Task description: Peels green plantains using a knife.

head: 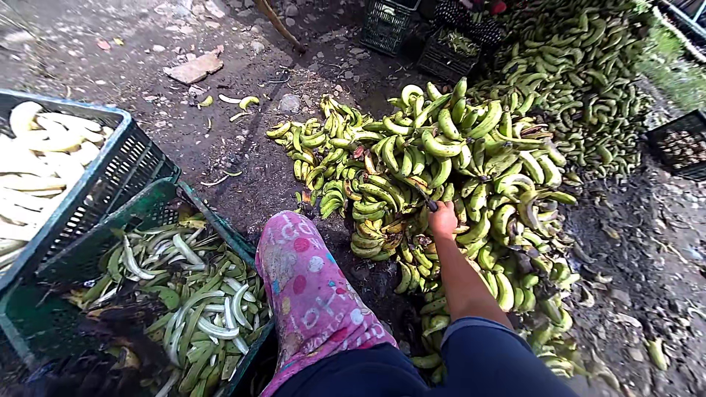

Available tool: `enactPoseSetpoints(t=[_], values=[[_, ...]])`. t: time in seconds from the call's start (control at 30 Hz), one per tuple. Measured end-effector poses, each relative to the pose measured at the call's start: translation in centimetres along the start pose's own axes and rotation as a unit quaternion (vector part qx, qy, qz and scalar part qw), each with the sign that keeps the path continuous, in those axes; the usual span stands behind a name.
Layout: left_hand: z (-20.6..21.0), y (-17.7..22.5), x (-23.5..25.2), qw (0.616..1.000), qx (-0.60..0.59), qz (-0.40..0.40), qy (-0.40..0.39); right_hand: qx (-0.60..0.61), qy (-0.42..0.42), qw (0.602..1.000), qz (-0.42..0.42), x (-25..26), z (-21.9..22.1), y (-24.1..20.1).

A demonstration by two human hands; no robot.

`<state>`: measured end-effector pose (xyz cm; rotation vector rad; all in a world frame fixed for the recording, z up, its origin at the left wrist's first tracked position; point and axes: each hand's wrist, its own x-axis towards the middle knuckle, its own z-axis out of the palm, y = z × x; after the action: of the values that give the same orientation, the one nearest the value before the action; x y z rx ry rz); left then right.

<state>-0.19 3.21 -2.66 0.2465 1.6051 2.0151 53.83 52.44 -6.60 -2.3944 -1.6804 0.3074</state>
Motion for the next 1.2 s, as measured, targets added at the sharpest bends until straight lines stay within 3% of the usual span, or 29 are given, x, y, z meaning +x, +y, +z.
enactPoseSetpoints(t=[0.13, 0.23, 0.33, 0.43, 0.53, 0.6, 0.67, 0.73, 0.83, 0.9, 0.97, 1.03, 1.13, 1.2], values=[[3.5, 0.6, 0.0, 0.995, -0.007, -0.028, -0.095, 0.181, -0.004, 0.983, 0.019, -2.1, 0.8, -4.7], [6.2, -0.6, 0.1, 0.996, 0.018, -0.044, -0.073, 0.324, -0.059, 0.943, -0.054, -5.9, 1.5, -11.0], [9.2, -1.1, -1.9, 0.996, 0.052, -0.018, -0.063, 0.467, -0.169, 0.854, -0.152, -13.6, 0.2, -19.1], [8.6, -2.4, -2.2, 0.994, 0.072, 0.024, -0.078, 0.542, -0.302, 0.732, -0.282, -22.2, -3.3, -26.0], [7.5, -1.3, -2.4, 0.997, -0.023, 0.043, -0.064, 0.525, -0.422, 0.613, -0.414, -29.6, -4.1, -29.2], [6.2, -0.1, -2.6, 0.988, -0.098, 0.070, -0.097, 0.475, -0.491, 0.563, -0.466, -33.4, -2.5, -30.6], [4.7, 0.4, -2.5, 0.986, -0.118, 0.072, -0.093, 0.381, -0.517, 0.575, -0.507, -36.3, 0.2, -31.2], [3.3, 0.0, -1.9, 0.996, -0.068, 0.065, -0.003, 0.273, -0.501, 0.634, -0.523, -38.8, 3.0, -30.3], [2.6, -0.5, -1.0, 0.986, 0.007, 0.084, 0.145, 0.215, -0.530, 0.682, -0.457, -41.4, 6.4, -26.2], [2.9, 0.2, -1.2, 0.975, -0.007, 0.108, 0.194, 0.186, -0.563, 0.691, -0.413, -41.8, 7.7, -24.5], [2.8, 0.3, -1.6, 0.976, -0.042, 0.114, 0.178, 0.195, -0.570, 0.685, -0.409, -42.0, 6.7, -25.2], [2.8, 0.4, -2.0, 0.979, -0.038, 0.120, 0.161, 0.245, -0.529, 0.666, -0.465, -42.3, 3.1, -27.3], [3.2, 0.0, -2.2, 0.975, 0.009, 0.143, 0.170, 0.387, -0.426, 0.584, -0.573, -43.6, -2.5, -29.6], [3.2, -0.1, -2.0, 0.970, 0.027, 0.168, 0.172, 0.456, -0.387, 0.534, -0.598, -44.7, -3.5, -30.4]])
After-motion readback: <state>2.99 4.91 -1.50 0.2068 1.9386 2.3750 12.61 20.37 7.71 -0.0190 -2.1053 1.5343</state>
